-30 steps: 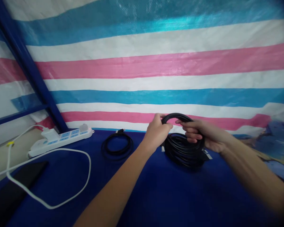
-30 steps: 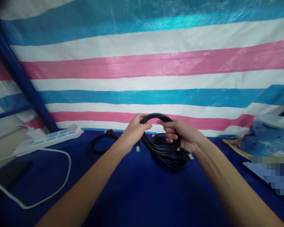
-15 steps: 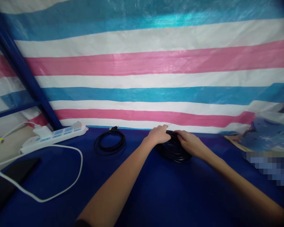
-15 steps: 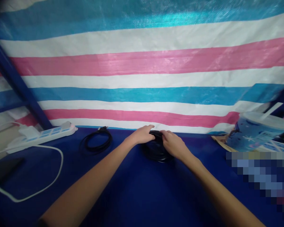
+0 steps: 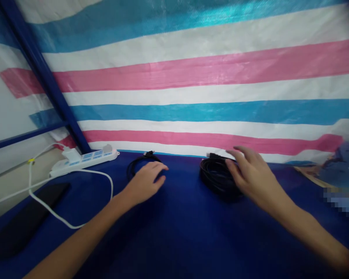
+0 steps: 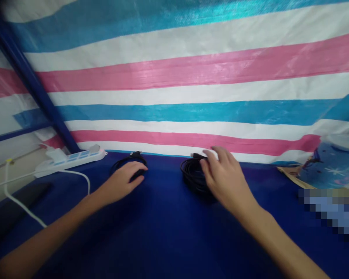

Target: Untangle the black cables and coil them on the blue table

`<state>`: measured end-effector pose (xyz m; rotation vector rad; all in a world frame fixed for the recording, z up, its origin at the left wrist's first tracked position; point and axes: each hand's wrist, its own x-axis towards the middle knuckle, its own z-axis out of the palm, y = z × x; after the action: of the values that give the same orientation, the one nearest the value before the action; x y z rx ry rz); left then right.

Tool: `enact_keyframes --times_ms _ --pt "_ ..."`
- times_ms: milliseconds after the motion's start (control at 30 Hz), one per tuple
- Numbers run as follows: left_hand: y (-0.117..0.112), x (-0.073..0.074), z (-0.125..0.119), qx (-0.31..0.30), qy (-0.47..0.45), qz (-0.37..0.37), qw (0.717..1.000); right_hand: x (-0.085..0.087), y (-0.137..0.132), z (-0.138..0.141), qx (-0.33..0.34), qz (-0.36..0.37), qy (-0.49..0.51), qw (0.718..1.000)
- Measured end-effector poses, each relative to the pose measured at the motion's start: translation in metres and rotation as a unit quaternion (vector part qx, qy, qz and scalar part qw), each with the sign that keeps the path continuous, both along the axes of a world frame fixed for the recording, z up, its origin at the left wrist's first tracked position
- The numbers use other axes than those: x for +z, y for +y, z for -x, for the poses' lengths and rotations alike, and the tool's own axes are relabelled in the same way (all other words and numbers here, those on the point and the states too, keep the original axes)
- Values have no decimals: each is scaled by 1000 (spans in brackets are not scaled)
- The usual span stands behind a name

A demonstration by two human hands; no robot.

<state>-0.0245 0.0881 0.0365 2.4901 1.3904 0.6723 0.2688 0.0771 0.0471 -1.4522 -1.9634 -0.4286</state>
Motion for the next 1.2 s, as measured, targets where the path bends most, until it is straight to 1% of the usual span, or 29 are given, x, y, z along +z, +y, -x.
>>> enact_keyframes --times_ms 67,100,133,167,200,233,267,300,333,367,433,467,500,533,600,667,700,767,833,900,1000,1067,1100,1133,1200 --pt "6 -8 26 46 34 0 998 -7 -27 37 65 -31 -31 997" --pt "10 -13 35 68 47 1 997 -13 -41 56 101 -39 -47 993" --pt "14 -19 40 83 58 0 995 -21 -53 74 140 -39 -66 987" --pt "16 -25 43 93 67 -3 993 -28 -64 91 191 -22 -90 977" --pt "18 -30 43 94 72 -6 993 -36 -71 104 254 28 -99 962" --pt "17 -33 41 87 76 -8 993 -42 -76 114 301 90 -76 946" --pt "14 -35 38 73 78 -8 994 -48 -78 119 324 151 -28 933" --pt "8 -35 33 50 78 -3 996 -52 -76 121 320 199 24 926" --pt "0 -33 29 20 75 5 997 -54 -72 120 293 228 78 925" --pt "-9 -31 23 -16 71 14 997 -56 -66 117 251 242 124 929" --pt "-29 -25 13 -100 57 33 993 -58 -52 106 165 245 178 939" --pt "-38 -22 8 -131 47 35 990 -58 -45 101 140 252 194 938" --pt "-44 -20 4 -161 28 30 986 -58 -39 96 128 266 201 934" --pt "-47 -18 2 -157 -18 8 987 -57 -35 93 130 282 200 929" --pt "-44 -19 2 -93 -100 -22 990 -54 -32 89 149 310 185 921" --pt "-34 -23 8 -39 -131 -24 990 -49 -35 89 167 326 167 915" --pt "-28 -26 11 -35 -126 -16 991 -47 -37 90 173 332 159 913" --pt "-21 -33 15 -62 -97 1 993 -42 -43 91 178 344 146 910" --pt "-20 -38 15 -87 -67 7 994 -40 -48 89 181 356 135 907" --pt "-22 -43 9 -82 -45 -2 996 -39 -51 85 184 366 129 903" --pt "-25 -48 -1 -31 -24 -31 999 -40 -54 77 193 374 140 896" --pt "-25 -49 -9 3 -9 -61 998 -41 -53 73 188 374 169 892" --pt "-24 -49 -14 11 1 -80 997 -41 -52 71 181 370 191 891" --pt "-24 -48 -18 9 10 -101 995 -41 -51 70 174 362 218 890" --pt "-26 -44 -28 -19 28 -146 989 -39 -50 70 166 339 281 882"
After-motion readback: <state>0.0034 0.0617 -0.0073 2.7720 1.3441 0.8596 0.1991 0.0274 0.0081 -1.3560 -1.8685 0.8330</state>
